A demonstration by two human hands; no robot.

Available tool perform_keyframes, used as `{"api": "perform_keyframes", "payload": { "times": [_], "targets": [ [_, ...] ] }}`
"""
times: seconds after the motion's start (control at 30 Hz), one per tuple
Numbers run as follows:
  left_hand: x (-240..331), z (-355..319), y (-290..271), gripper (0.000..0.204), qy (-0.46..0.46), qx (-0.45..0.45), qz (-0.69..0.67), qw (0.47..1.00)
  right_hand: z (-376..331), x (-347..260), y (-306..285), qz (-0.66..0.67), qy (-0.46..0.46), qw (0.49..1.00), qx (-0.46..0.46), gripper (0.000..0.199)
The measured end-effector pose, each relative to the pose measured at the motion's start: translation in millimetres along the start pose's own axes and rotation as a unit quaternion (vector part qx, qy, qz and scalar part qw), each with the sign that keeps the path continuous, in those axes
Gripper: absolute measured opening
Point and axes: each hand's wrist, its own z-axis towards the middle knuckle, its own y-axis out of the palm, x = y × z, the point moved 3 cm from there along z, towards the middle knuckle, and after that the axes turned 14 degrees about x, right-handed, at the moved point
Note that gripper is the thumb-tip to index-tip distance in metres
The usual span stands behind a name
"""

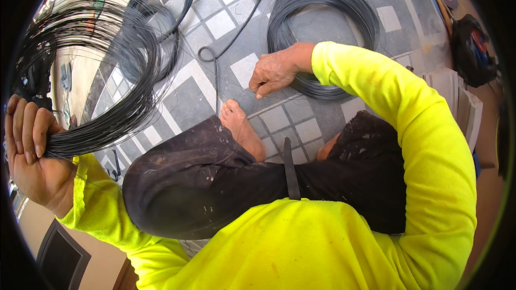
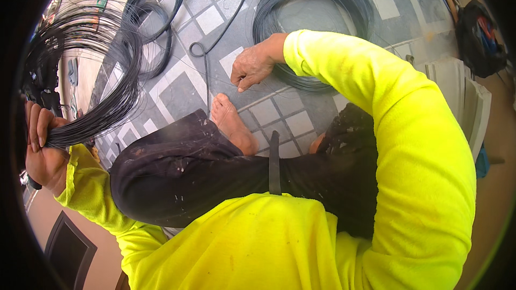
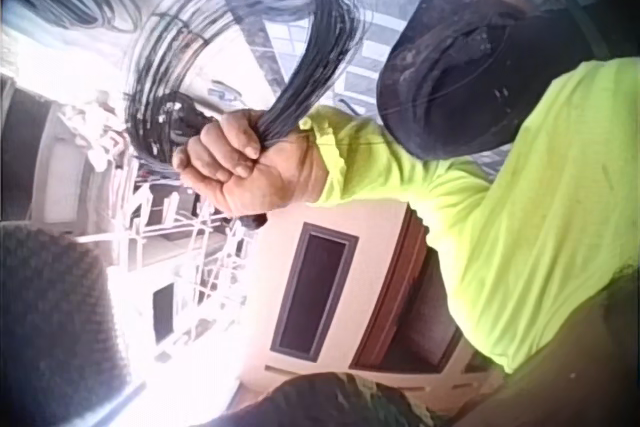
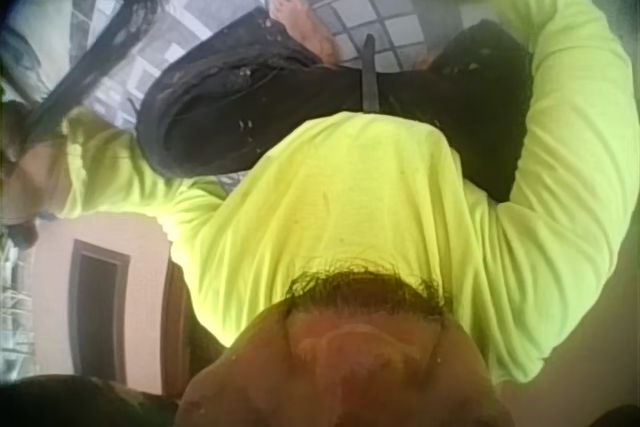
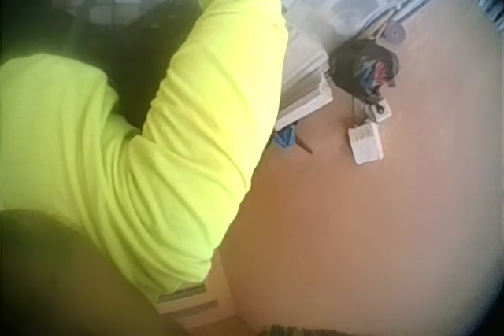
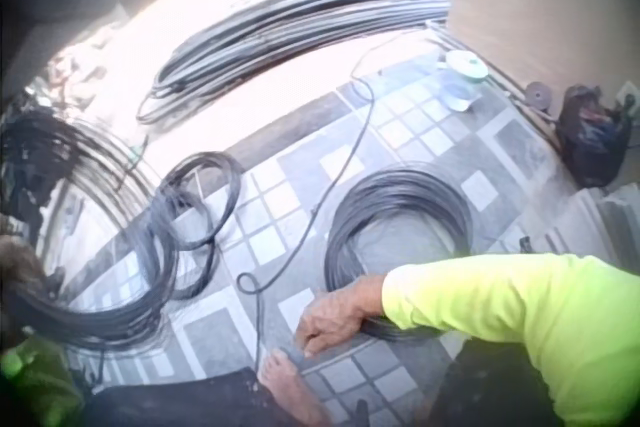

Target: The person picks up a coil of black wire and uses pliers to cut and twist a small wire tie around it to secure the coil.

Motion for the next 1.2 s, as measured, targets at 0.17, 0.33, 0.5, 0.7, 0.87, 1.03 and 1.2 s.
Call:
{"api": "perform_keyframes", "payload": {
  "times": [0.17,0.33,0.5,0.7,0.87,1.03,1.2],
  "targets": [
    [18,-7,-33,0.037,0.0,0.032,0.034,0.999,-38,-71,-61,0.119,-0.06,0.991,0.029,0.023],
    [21,-3,-26,0.036,0.027,0.024,0.008,0.999,-77,-80,-105,-0.04,-0.016,0.992,0.122,0.023],
    [-8,15,13,0.03,0.066,-0.023,-0.072,0.995,-96,-26,-66,-0.291,-0.045,0.901,0.318,0.032],
    [-36,33,8,0.03,0.075,-0.016,-0.004,0.997,-162,-56,-114,0.007,0.024,0.898,0.44,0.034],
    [-40,45,-1,0.027,0.098,0.006,0.037,0.995,-371,-12,-92,-0.03,0.281,0.658,0.698,0.035],
    [-38,51,7,0.023,0.095,0.011,0.002,0.995,-467,42,125,-0.101,0.602,0.532,0.586,0.055],
    [-27,56,17,0.019,0.075,0.011,-0.028,0.997,-412,30,226,-0.121,0.664,0.544,0.498,0.053]
  ]
}}
